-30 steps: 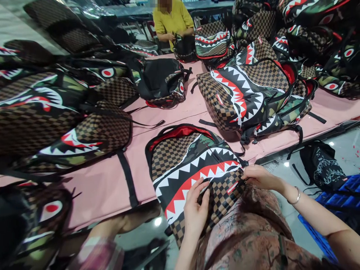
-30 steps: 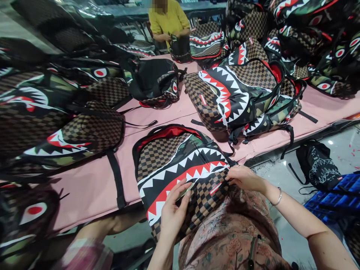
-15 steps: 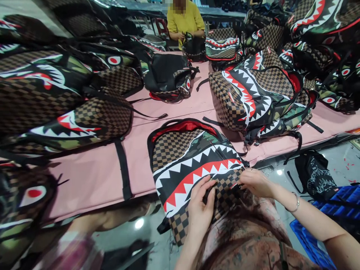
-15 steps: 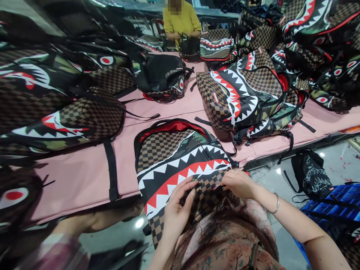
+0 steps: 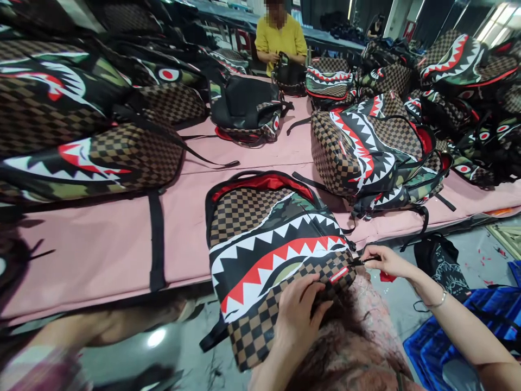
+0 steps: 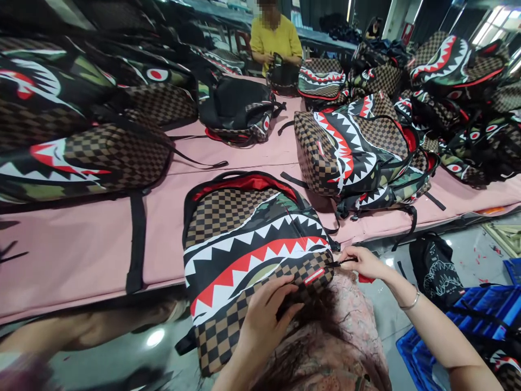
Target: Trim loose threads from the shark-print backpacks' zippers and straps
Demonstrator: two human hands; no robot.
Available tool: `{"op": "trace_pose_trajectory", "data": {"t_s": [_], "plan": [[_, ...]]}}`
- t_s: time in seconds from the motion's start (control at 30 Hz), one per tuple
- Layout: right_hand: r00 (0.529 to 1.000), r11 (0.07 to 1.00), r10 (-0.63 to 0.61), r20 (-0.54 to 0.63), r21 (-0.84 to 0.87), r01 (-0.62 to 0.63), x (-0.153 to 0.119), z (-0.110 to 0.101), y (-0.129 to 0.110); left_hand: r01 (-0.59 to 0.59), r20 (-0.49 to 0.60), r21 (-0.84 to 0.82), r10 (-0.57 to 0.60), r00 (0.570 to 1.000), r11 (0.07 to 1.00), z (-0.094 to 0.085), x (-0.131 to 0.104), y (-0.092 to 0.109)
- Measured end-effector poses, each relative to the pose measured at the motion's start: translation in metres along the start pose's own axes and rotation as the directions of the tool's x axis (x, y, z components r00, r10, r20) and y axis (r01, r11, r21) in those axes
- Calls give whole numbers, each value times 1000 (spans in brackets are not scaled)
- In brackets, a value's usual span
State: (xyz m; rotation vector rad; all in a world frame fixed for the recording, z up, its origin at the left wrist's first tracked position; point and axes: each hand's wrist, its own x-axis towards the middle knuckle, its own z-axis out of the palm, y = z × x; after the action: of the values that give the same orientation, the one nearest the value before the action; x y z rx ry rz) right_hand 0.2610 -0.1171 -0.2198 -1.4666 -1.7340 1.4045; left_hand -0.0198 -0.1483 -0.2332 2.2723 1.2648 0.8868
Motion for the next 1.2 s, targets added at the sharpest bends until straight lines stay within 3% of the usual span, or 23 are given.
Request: {"op": "trace_pose_trajectory", "data": {"t_s": [0.13, 0.33, 0.7, 0.97, 1.2], "plan": [[993, 999, 24, 118, 19, -27, 10, -3, 0, -26, -9, 61, 26, 1000, 998, 3, 0, -2], [978, 1000, 28, 205, -10, -27, 19, -10, -7, -20, -1, 83, 20, 1000, 996, 2, -2, -2], [969, 1000, 14, 248, -23, -9, 33, -6, -11, 15, 16, 61, -16, 1000, 998, 4, -4, -3], [965, 999, 29, 259, -41, -19, 31, -14, -7, 24, 30, 67, -26, 999, 997, 3, -6, -5], [957, 997, 30, 288, -83, -6, 37, -6, -14, 39, 27, 40, -40, 999, 998, 3, -6, -4]]}}
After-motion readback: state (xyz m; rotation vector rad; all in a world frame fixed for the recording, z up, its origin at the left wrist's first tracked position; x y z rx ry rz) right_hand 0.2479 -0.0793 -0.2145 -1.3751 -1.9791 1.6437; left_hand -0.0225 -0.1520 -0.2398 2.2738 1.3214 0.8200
